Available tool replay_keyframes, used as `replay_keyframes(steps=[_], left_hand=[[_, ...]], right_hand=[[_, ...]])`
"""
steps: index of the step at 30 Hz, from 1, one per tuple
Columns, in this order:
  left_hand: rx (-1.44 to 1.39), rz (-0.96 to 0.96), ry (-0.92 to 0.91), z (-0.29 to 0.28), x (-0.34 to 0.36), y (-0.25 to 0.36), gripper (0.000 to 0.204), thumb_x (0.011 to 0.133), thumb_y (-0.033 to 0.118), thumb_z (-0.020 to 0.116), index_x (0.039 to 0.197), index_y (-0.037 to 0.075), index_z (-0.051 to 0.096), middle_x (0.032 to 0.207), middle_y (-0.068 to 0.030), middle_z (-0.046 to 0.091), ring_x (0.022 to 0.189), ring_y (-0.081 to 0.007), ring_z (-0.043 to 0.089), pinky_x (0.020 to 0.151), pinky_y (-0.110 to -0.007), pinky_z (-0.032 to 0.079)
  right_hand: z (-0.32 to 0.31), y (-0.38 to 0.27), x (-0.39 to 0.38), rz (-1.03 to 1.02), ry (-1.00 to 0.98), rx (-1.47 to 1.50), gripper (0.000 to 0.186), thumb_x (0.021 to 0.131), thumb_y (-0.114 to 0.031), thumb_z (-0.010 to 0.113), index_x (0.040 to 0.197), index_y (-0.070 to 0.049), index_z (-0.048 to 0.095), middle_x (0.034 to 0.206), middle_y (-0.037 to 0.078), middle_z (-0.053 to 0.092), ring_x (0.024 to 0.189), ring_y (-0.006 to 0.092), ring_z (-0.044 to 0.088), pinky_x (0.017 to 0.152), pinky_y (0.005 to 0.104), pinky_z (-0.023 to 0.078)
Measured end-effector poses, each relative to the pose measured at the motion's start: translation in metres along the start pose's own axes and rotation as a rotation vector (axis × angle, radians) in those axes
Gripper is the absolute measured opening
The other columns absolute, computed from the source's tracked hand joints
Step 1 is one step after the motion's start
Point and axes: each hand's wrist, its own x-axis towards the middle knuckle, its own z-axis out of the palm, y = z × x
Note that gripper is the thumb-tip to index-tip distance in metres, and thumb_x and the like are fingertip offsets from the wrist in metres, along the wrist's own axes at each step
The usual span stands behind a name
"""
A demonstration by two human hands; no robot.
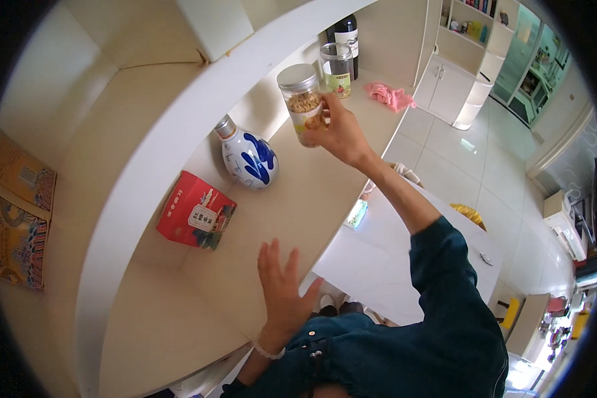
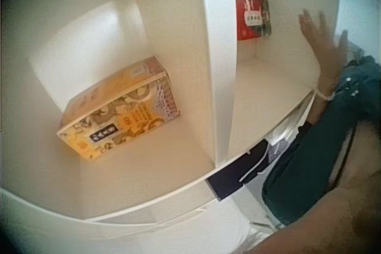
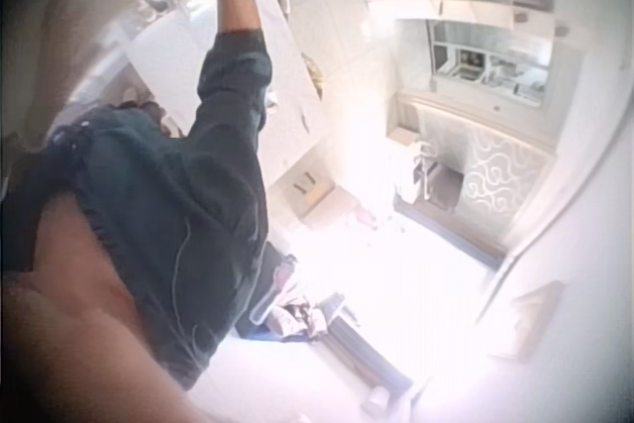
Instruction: The person wipes a shelf with a cloth, moving boxes, jars, and bottles aside to clean the surface before replacing the items one by one.
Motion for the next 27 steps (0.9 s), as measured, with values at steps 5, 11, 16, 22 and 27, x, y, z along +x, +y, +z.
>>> replay_keyframes(steps=[5,11,16,22,27], left_hand=[[0.051,0.002,-0.052,0.006,-0.001,-0.001,0.056,0.072,0.02,0.069,0.121,0.0,0.047,0.134,-0.0274,0.031,0.126,-0.0451,0.026,0.103,-0.055,0.021],[0.142,-0.016,-0.088,0.01,0.001,0.0,0.05,0.074,0.013,0.064,0.12,0.002,0.049,0.132,-0.0277,0.035,0.126,-0.0445,0.028,0.102,-0.056,0.022],[0.172,-0.014,-0.135,0.012,0.004,0.007,0.046,0.076,0.012,0.061,0.12,0.004,0.05,0.133,-0.0275,0.034,0.126,-0.0437,0.028,0.101,-0.059,0.02],[0.169,-0.041,-0.155,0.012,0.004,0.007,0.045,0.077,0.012,0.06,0.12,0.005,0.05,0.133,-0.0267,0.034,0.126,-0.0437,0.027,0.101,-0.06,0.018],[0.18,-0.071,-0.176,0.01,0.005,0.008,0.045,0.077,0.012,0.06,0.12,0.005,0.05,0.134,-0.026,0.033,0.126,-0.0431,0.028,0.102,-0.059,0.018]], right_hand=[[0.033,0.012,0.032,0.124,-0.1,0.019,0.065,0.067,-0.013,0.073,0.121,0.001,0.039,0.104,0.018,0.059,0.096,0.0245,0.059,0.08,0.0339,0.05],[0.058,0.02,0.038,0.098,-0.192,0.091,0.067,0.068,-0.011,0.072,0.123,0.001,0.038,0.102,0.019,0.06,0.093,0.0258,0.06,0.078,0.0322,0.051],[0.062,0.032,0.034,0.067,-0.218,0.07,0.069,0.07,-0.008,0.07,0.128,-0.001,0.034,0.106,0.019,0.059,0.095,0.0261,0.06,0.081,0.0329,0.05],[0.062,0.035,0.034,0.09,-0.34,0.21,0.082,0.072,-0.007,0.071,0.137,-0.002,0.022,0.121,0.021,0.051,0.109,0.0271,0.053,0.09,0.0335,0.046],[0.052,0.053,0.033,-0.019,-0.326,0.052,0.093,0.07,-0.012,0.072,0.141,-0.001,0.013,0.128,0.025,0.044,0.116,0.0322,0.047,0.098,0.0352,0.039]])
